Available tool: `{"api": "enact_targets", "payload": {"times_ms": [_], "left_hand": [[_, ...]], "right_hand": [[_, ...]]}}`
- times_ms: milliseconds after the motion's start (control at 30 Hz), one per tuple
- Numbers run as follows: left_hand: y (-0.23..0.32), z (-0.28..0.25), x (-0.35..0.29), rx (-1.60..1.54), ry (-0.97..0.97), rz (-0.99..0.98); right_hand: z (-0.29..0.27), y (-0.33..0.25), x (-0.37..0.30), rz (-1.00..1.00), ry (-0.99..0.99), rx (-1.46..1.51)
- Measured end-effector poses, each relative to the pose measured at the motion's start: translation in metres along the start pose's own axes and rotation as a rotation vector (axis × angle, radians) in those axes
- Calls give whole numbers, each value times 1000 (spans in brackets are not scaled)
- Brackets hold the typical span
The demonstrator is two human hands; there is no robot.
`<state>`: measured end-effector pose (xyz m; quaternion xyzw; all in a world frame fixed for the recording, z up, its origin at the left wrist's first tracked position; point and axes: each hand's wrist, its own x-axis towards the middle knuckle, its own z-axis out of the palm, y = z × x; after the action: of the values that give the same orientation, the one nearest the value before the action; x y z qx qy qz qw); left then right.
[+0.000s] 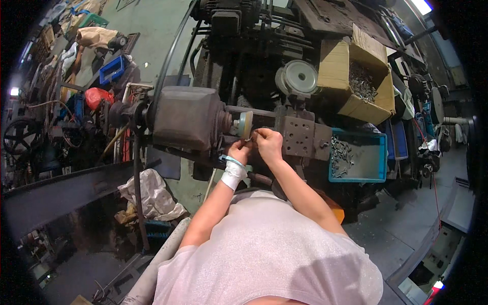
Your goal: The person repeatedly picks small metal parts from a blue tray and grinds them against a rotating bench grinder wheel. After grinding, the person places the parts into a cardboard box. The person continues this cycle throughout the clip.
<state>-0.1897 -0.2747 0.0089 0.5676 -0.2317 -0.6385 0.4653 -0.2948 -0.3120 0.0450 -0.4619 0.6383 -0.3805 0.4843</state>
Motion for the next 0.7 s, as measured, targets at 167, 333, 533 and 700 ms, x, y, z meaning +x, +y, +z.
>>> {"api": "enact_targets", "payload": {"times_ms": [167, 333, 533, 700], "left_hand": [[14, 6, -14, 87, 43, 94], [28, 8, -36, 230, 64, 343], [42, -2, -48, -181, -187, -240], [41, -3, -43, -257, -150, -324]], "right_hand": [[-5, 1, -5, -52, -32, 41], [-13, -2, -26, 36, -108, 499], [-18, 12, -23, -78, -211, 539], [-20, 2, -28, 90, -249, 592]]}}
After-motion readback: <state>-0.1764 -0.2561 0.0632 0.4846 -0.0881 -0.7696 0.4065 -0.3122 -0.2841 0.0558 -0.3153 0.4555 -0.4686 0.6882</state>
